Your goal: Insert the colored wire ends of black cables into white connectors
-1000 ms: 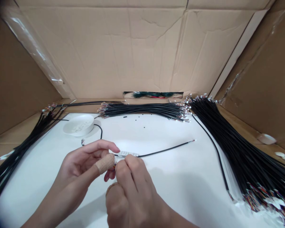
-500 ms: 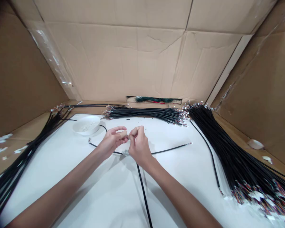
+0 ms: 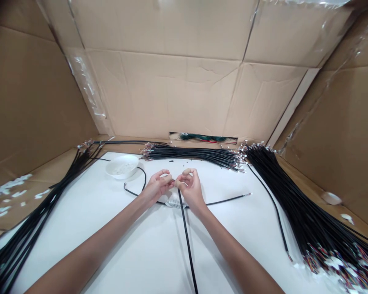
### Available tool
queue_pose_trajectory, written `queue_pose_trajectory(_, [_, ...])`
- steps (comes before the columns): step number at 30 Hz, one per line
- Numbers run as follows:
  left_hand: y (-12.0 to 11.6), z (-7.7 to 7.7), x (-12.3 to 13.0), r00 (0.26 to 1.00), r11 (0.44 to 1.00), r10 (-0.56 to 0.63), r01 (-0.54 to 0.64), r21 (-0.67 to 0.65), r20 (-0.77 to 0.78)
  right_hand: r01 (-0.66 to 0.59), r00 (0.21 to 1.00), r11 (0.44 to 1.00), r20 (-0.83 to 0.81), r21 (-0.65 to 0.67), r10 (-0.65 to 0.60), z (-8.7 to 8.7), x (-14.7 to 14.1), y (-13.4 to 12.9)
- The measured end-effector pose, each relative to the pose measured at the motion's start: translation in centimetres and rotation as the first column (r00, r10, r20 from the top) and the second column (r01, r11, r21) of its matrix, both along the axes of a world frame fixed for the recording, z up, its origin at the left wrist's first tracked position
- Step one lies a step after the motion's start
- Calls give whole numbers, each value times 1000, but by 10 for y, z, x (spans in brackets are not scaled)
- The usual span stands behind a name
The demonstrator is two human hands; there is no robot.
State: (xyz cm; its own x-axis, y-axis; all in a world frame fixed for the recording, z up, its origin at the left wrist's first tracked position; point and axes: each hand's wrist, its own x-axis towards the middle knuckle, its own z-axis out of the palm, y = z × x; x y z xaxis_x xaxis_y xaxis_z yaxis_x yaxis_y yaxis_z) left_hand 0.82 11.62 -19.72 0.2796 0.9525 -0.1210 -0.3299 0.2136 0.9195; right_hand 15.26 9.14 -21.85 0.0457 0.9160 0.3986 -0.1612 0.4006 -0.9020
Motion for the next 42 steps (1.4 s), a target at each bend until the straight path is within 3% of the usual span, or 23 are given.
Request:
queue_pose_trajectory(18, [-23, 30, -5, 989, 935, -123, 142, 325, -79, -32, 998, 976, 52, 217, 21, 43, 3, -32])
queue_pose_trajectory(37, [-34, 46, -4, 992, 890, -121, 117, 441, -19, 58, 997, 984, 45, 170, -66, 58, -7, -52])
queue_pose_trajectory(42, [-36, 49, -3, 993, 891, -115, 114, 439, -23, 16, 1000, 990, -12, 143, -15, 57, -7, -50])
